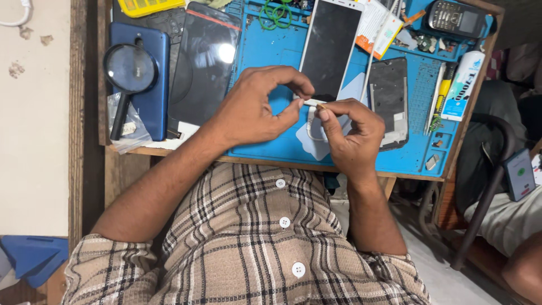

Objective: The person holds a white smartphone, navigates the touchscreen, and then uses a wooden stick to clean the charging port area. The person also handles a disassembled phone frame and a charging cable.

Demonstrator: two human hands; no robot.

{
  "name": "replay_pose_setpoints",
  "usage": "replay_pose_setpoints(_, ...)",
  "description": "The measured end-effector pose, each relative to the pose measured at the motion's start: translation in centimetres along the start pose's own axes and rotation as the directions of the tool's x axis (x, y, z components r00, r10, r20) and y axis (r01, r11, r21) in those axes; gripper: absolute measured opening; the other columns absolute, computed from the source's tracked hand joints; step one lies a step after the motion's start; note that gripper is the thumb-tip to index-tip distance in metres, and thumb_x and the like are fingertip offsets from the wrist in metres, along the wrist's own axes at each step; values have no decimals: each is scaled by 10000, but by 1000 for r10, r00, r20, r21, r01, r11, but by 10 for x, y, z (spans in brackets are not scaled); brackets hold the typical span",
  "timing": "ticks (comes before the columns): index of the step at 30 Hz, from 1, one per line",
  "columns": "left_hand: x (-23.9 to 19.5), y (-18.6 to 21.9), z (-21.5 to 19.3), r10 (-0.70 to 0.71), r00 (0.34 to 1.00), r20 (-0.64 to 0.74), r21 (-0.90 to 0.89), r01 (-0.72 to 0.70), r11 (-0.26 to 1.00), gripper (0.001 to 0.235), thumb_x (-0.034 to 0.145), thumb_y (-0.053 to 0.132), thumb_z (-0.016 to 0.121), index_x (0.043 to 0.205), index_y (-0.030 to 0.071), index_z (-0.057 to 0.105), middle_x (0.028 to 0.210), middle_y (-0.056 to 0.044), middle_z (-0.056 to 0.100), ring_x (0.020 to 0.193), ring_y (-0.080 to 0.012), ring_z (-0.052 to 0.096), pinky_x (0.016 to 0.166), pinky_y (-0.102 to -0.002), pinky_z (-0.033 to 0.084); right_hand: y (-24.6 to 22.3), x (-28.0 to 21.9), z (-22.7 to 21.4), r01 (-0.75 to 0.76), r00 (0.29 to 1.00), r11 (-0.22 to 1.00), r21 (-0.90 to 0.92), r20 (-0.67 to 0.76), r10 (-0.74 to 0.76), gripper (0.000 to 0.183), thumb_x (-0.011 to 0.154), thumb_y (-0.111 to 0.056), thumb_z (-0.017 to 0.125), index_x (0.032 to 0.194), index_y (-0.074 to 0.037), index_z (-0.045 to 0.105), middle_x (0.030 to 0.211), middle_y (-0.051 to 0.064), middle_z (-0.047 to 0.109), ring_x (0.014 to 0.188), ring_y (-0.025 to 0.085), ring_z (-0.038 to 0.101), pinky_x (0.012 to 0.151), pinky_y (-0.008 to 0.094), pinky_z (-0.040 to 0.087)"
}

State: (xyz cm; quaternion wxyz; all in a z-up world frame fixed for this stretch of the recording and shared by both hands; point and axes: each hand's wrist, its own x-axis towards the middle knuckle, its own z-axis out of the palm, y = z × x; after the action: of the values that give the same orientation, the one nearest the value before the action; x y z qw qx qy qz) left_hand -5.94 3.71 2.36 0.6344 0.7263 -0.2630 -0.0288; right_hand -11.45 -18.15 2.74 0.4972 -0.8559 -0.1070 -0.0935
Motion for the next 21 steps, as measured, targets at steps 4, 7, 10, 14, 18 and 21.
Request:
replay_pose_setpoints(4,-3,1,13,-130,991,-31,-110,126,986,199,924,103,734,1106,22,729,1016,-58,787,962,-115,775,870,-273,613,1,-1,0,203,968,963,-176,-109,-224,116,984,-31,800,1071,1,730,991,140,749,913,227,743,822,303,569)
replay_pose_setpoints(7,-5,1,24,-210,977,26,-178,212,961,195,916,131,746,1085,36,750,1005,-47,789,948,-104,765,796,-245,602,2,-1,0,278,943,921,-273,-103,-315,134,958,-21,823,1060,-1,739,947,129,756,880,225,743,785,316,559)
replay_pose_setpoints(10,-8,1,32,-226,974,31,-246,227,942,187,929,141,756,1087,41,751,1025,-42,786,957,-97,760,775,-224,589,3,-1,0,246,957,946,-211,-106,-272,129,965,-23,819,1064,-1,740,968,132,760,889,224,744,783,317,566)
replay_pose_setpoints(14,-9,0,34,-259,966,28,-264,257,930,177,934,157,766,1073,49,749,1003,-36,785,942,-83,753,727,-199,570,4,-3,-1,203,970,968,-147,-105,-219,108,975,-35,808,1054,1,743,970,135,758,883,223,746,780,309,569)
replay_pose_setpoints(18,-8,0,35,-253,968,12,-266,247,932,171,931,168,783,1049,52,739,982,-33,776,925,-77,742,665,-189,540,4,-4,-2,169,980,982,-84,-88,-177,99,993,-51,793,1065,-1,746,979,134,759,893,219,753,760,285,575)
replay_pose_setpoints(21,-8,0,35,-238,971,13,-249,234,940,155,937,165,776,1039,55,738,963,-29,775,903,-71,737,644,-190,527,2,-3,-3,167,981,982,-91,-80,-174,102,987,-53,803,1059,-11,745,974,127,757,892,215,751,743,280,571)
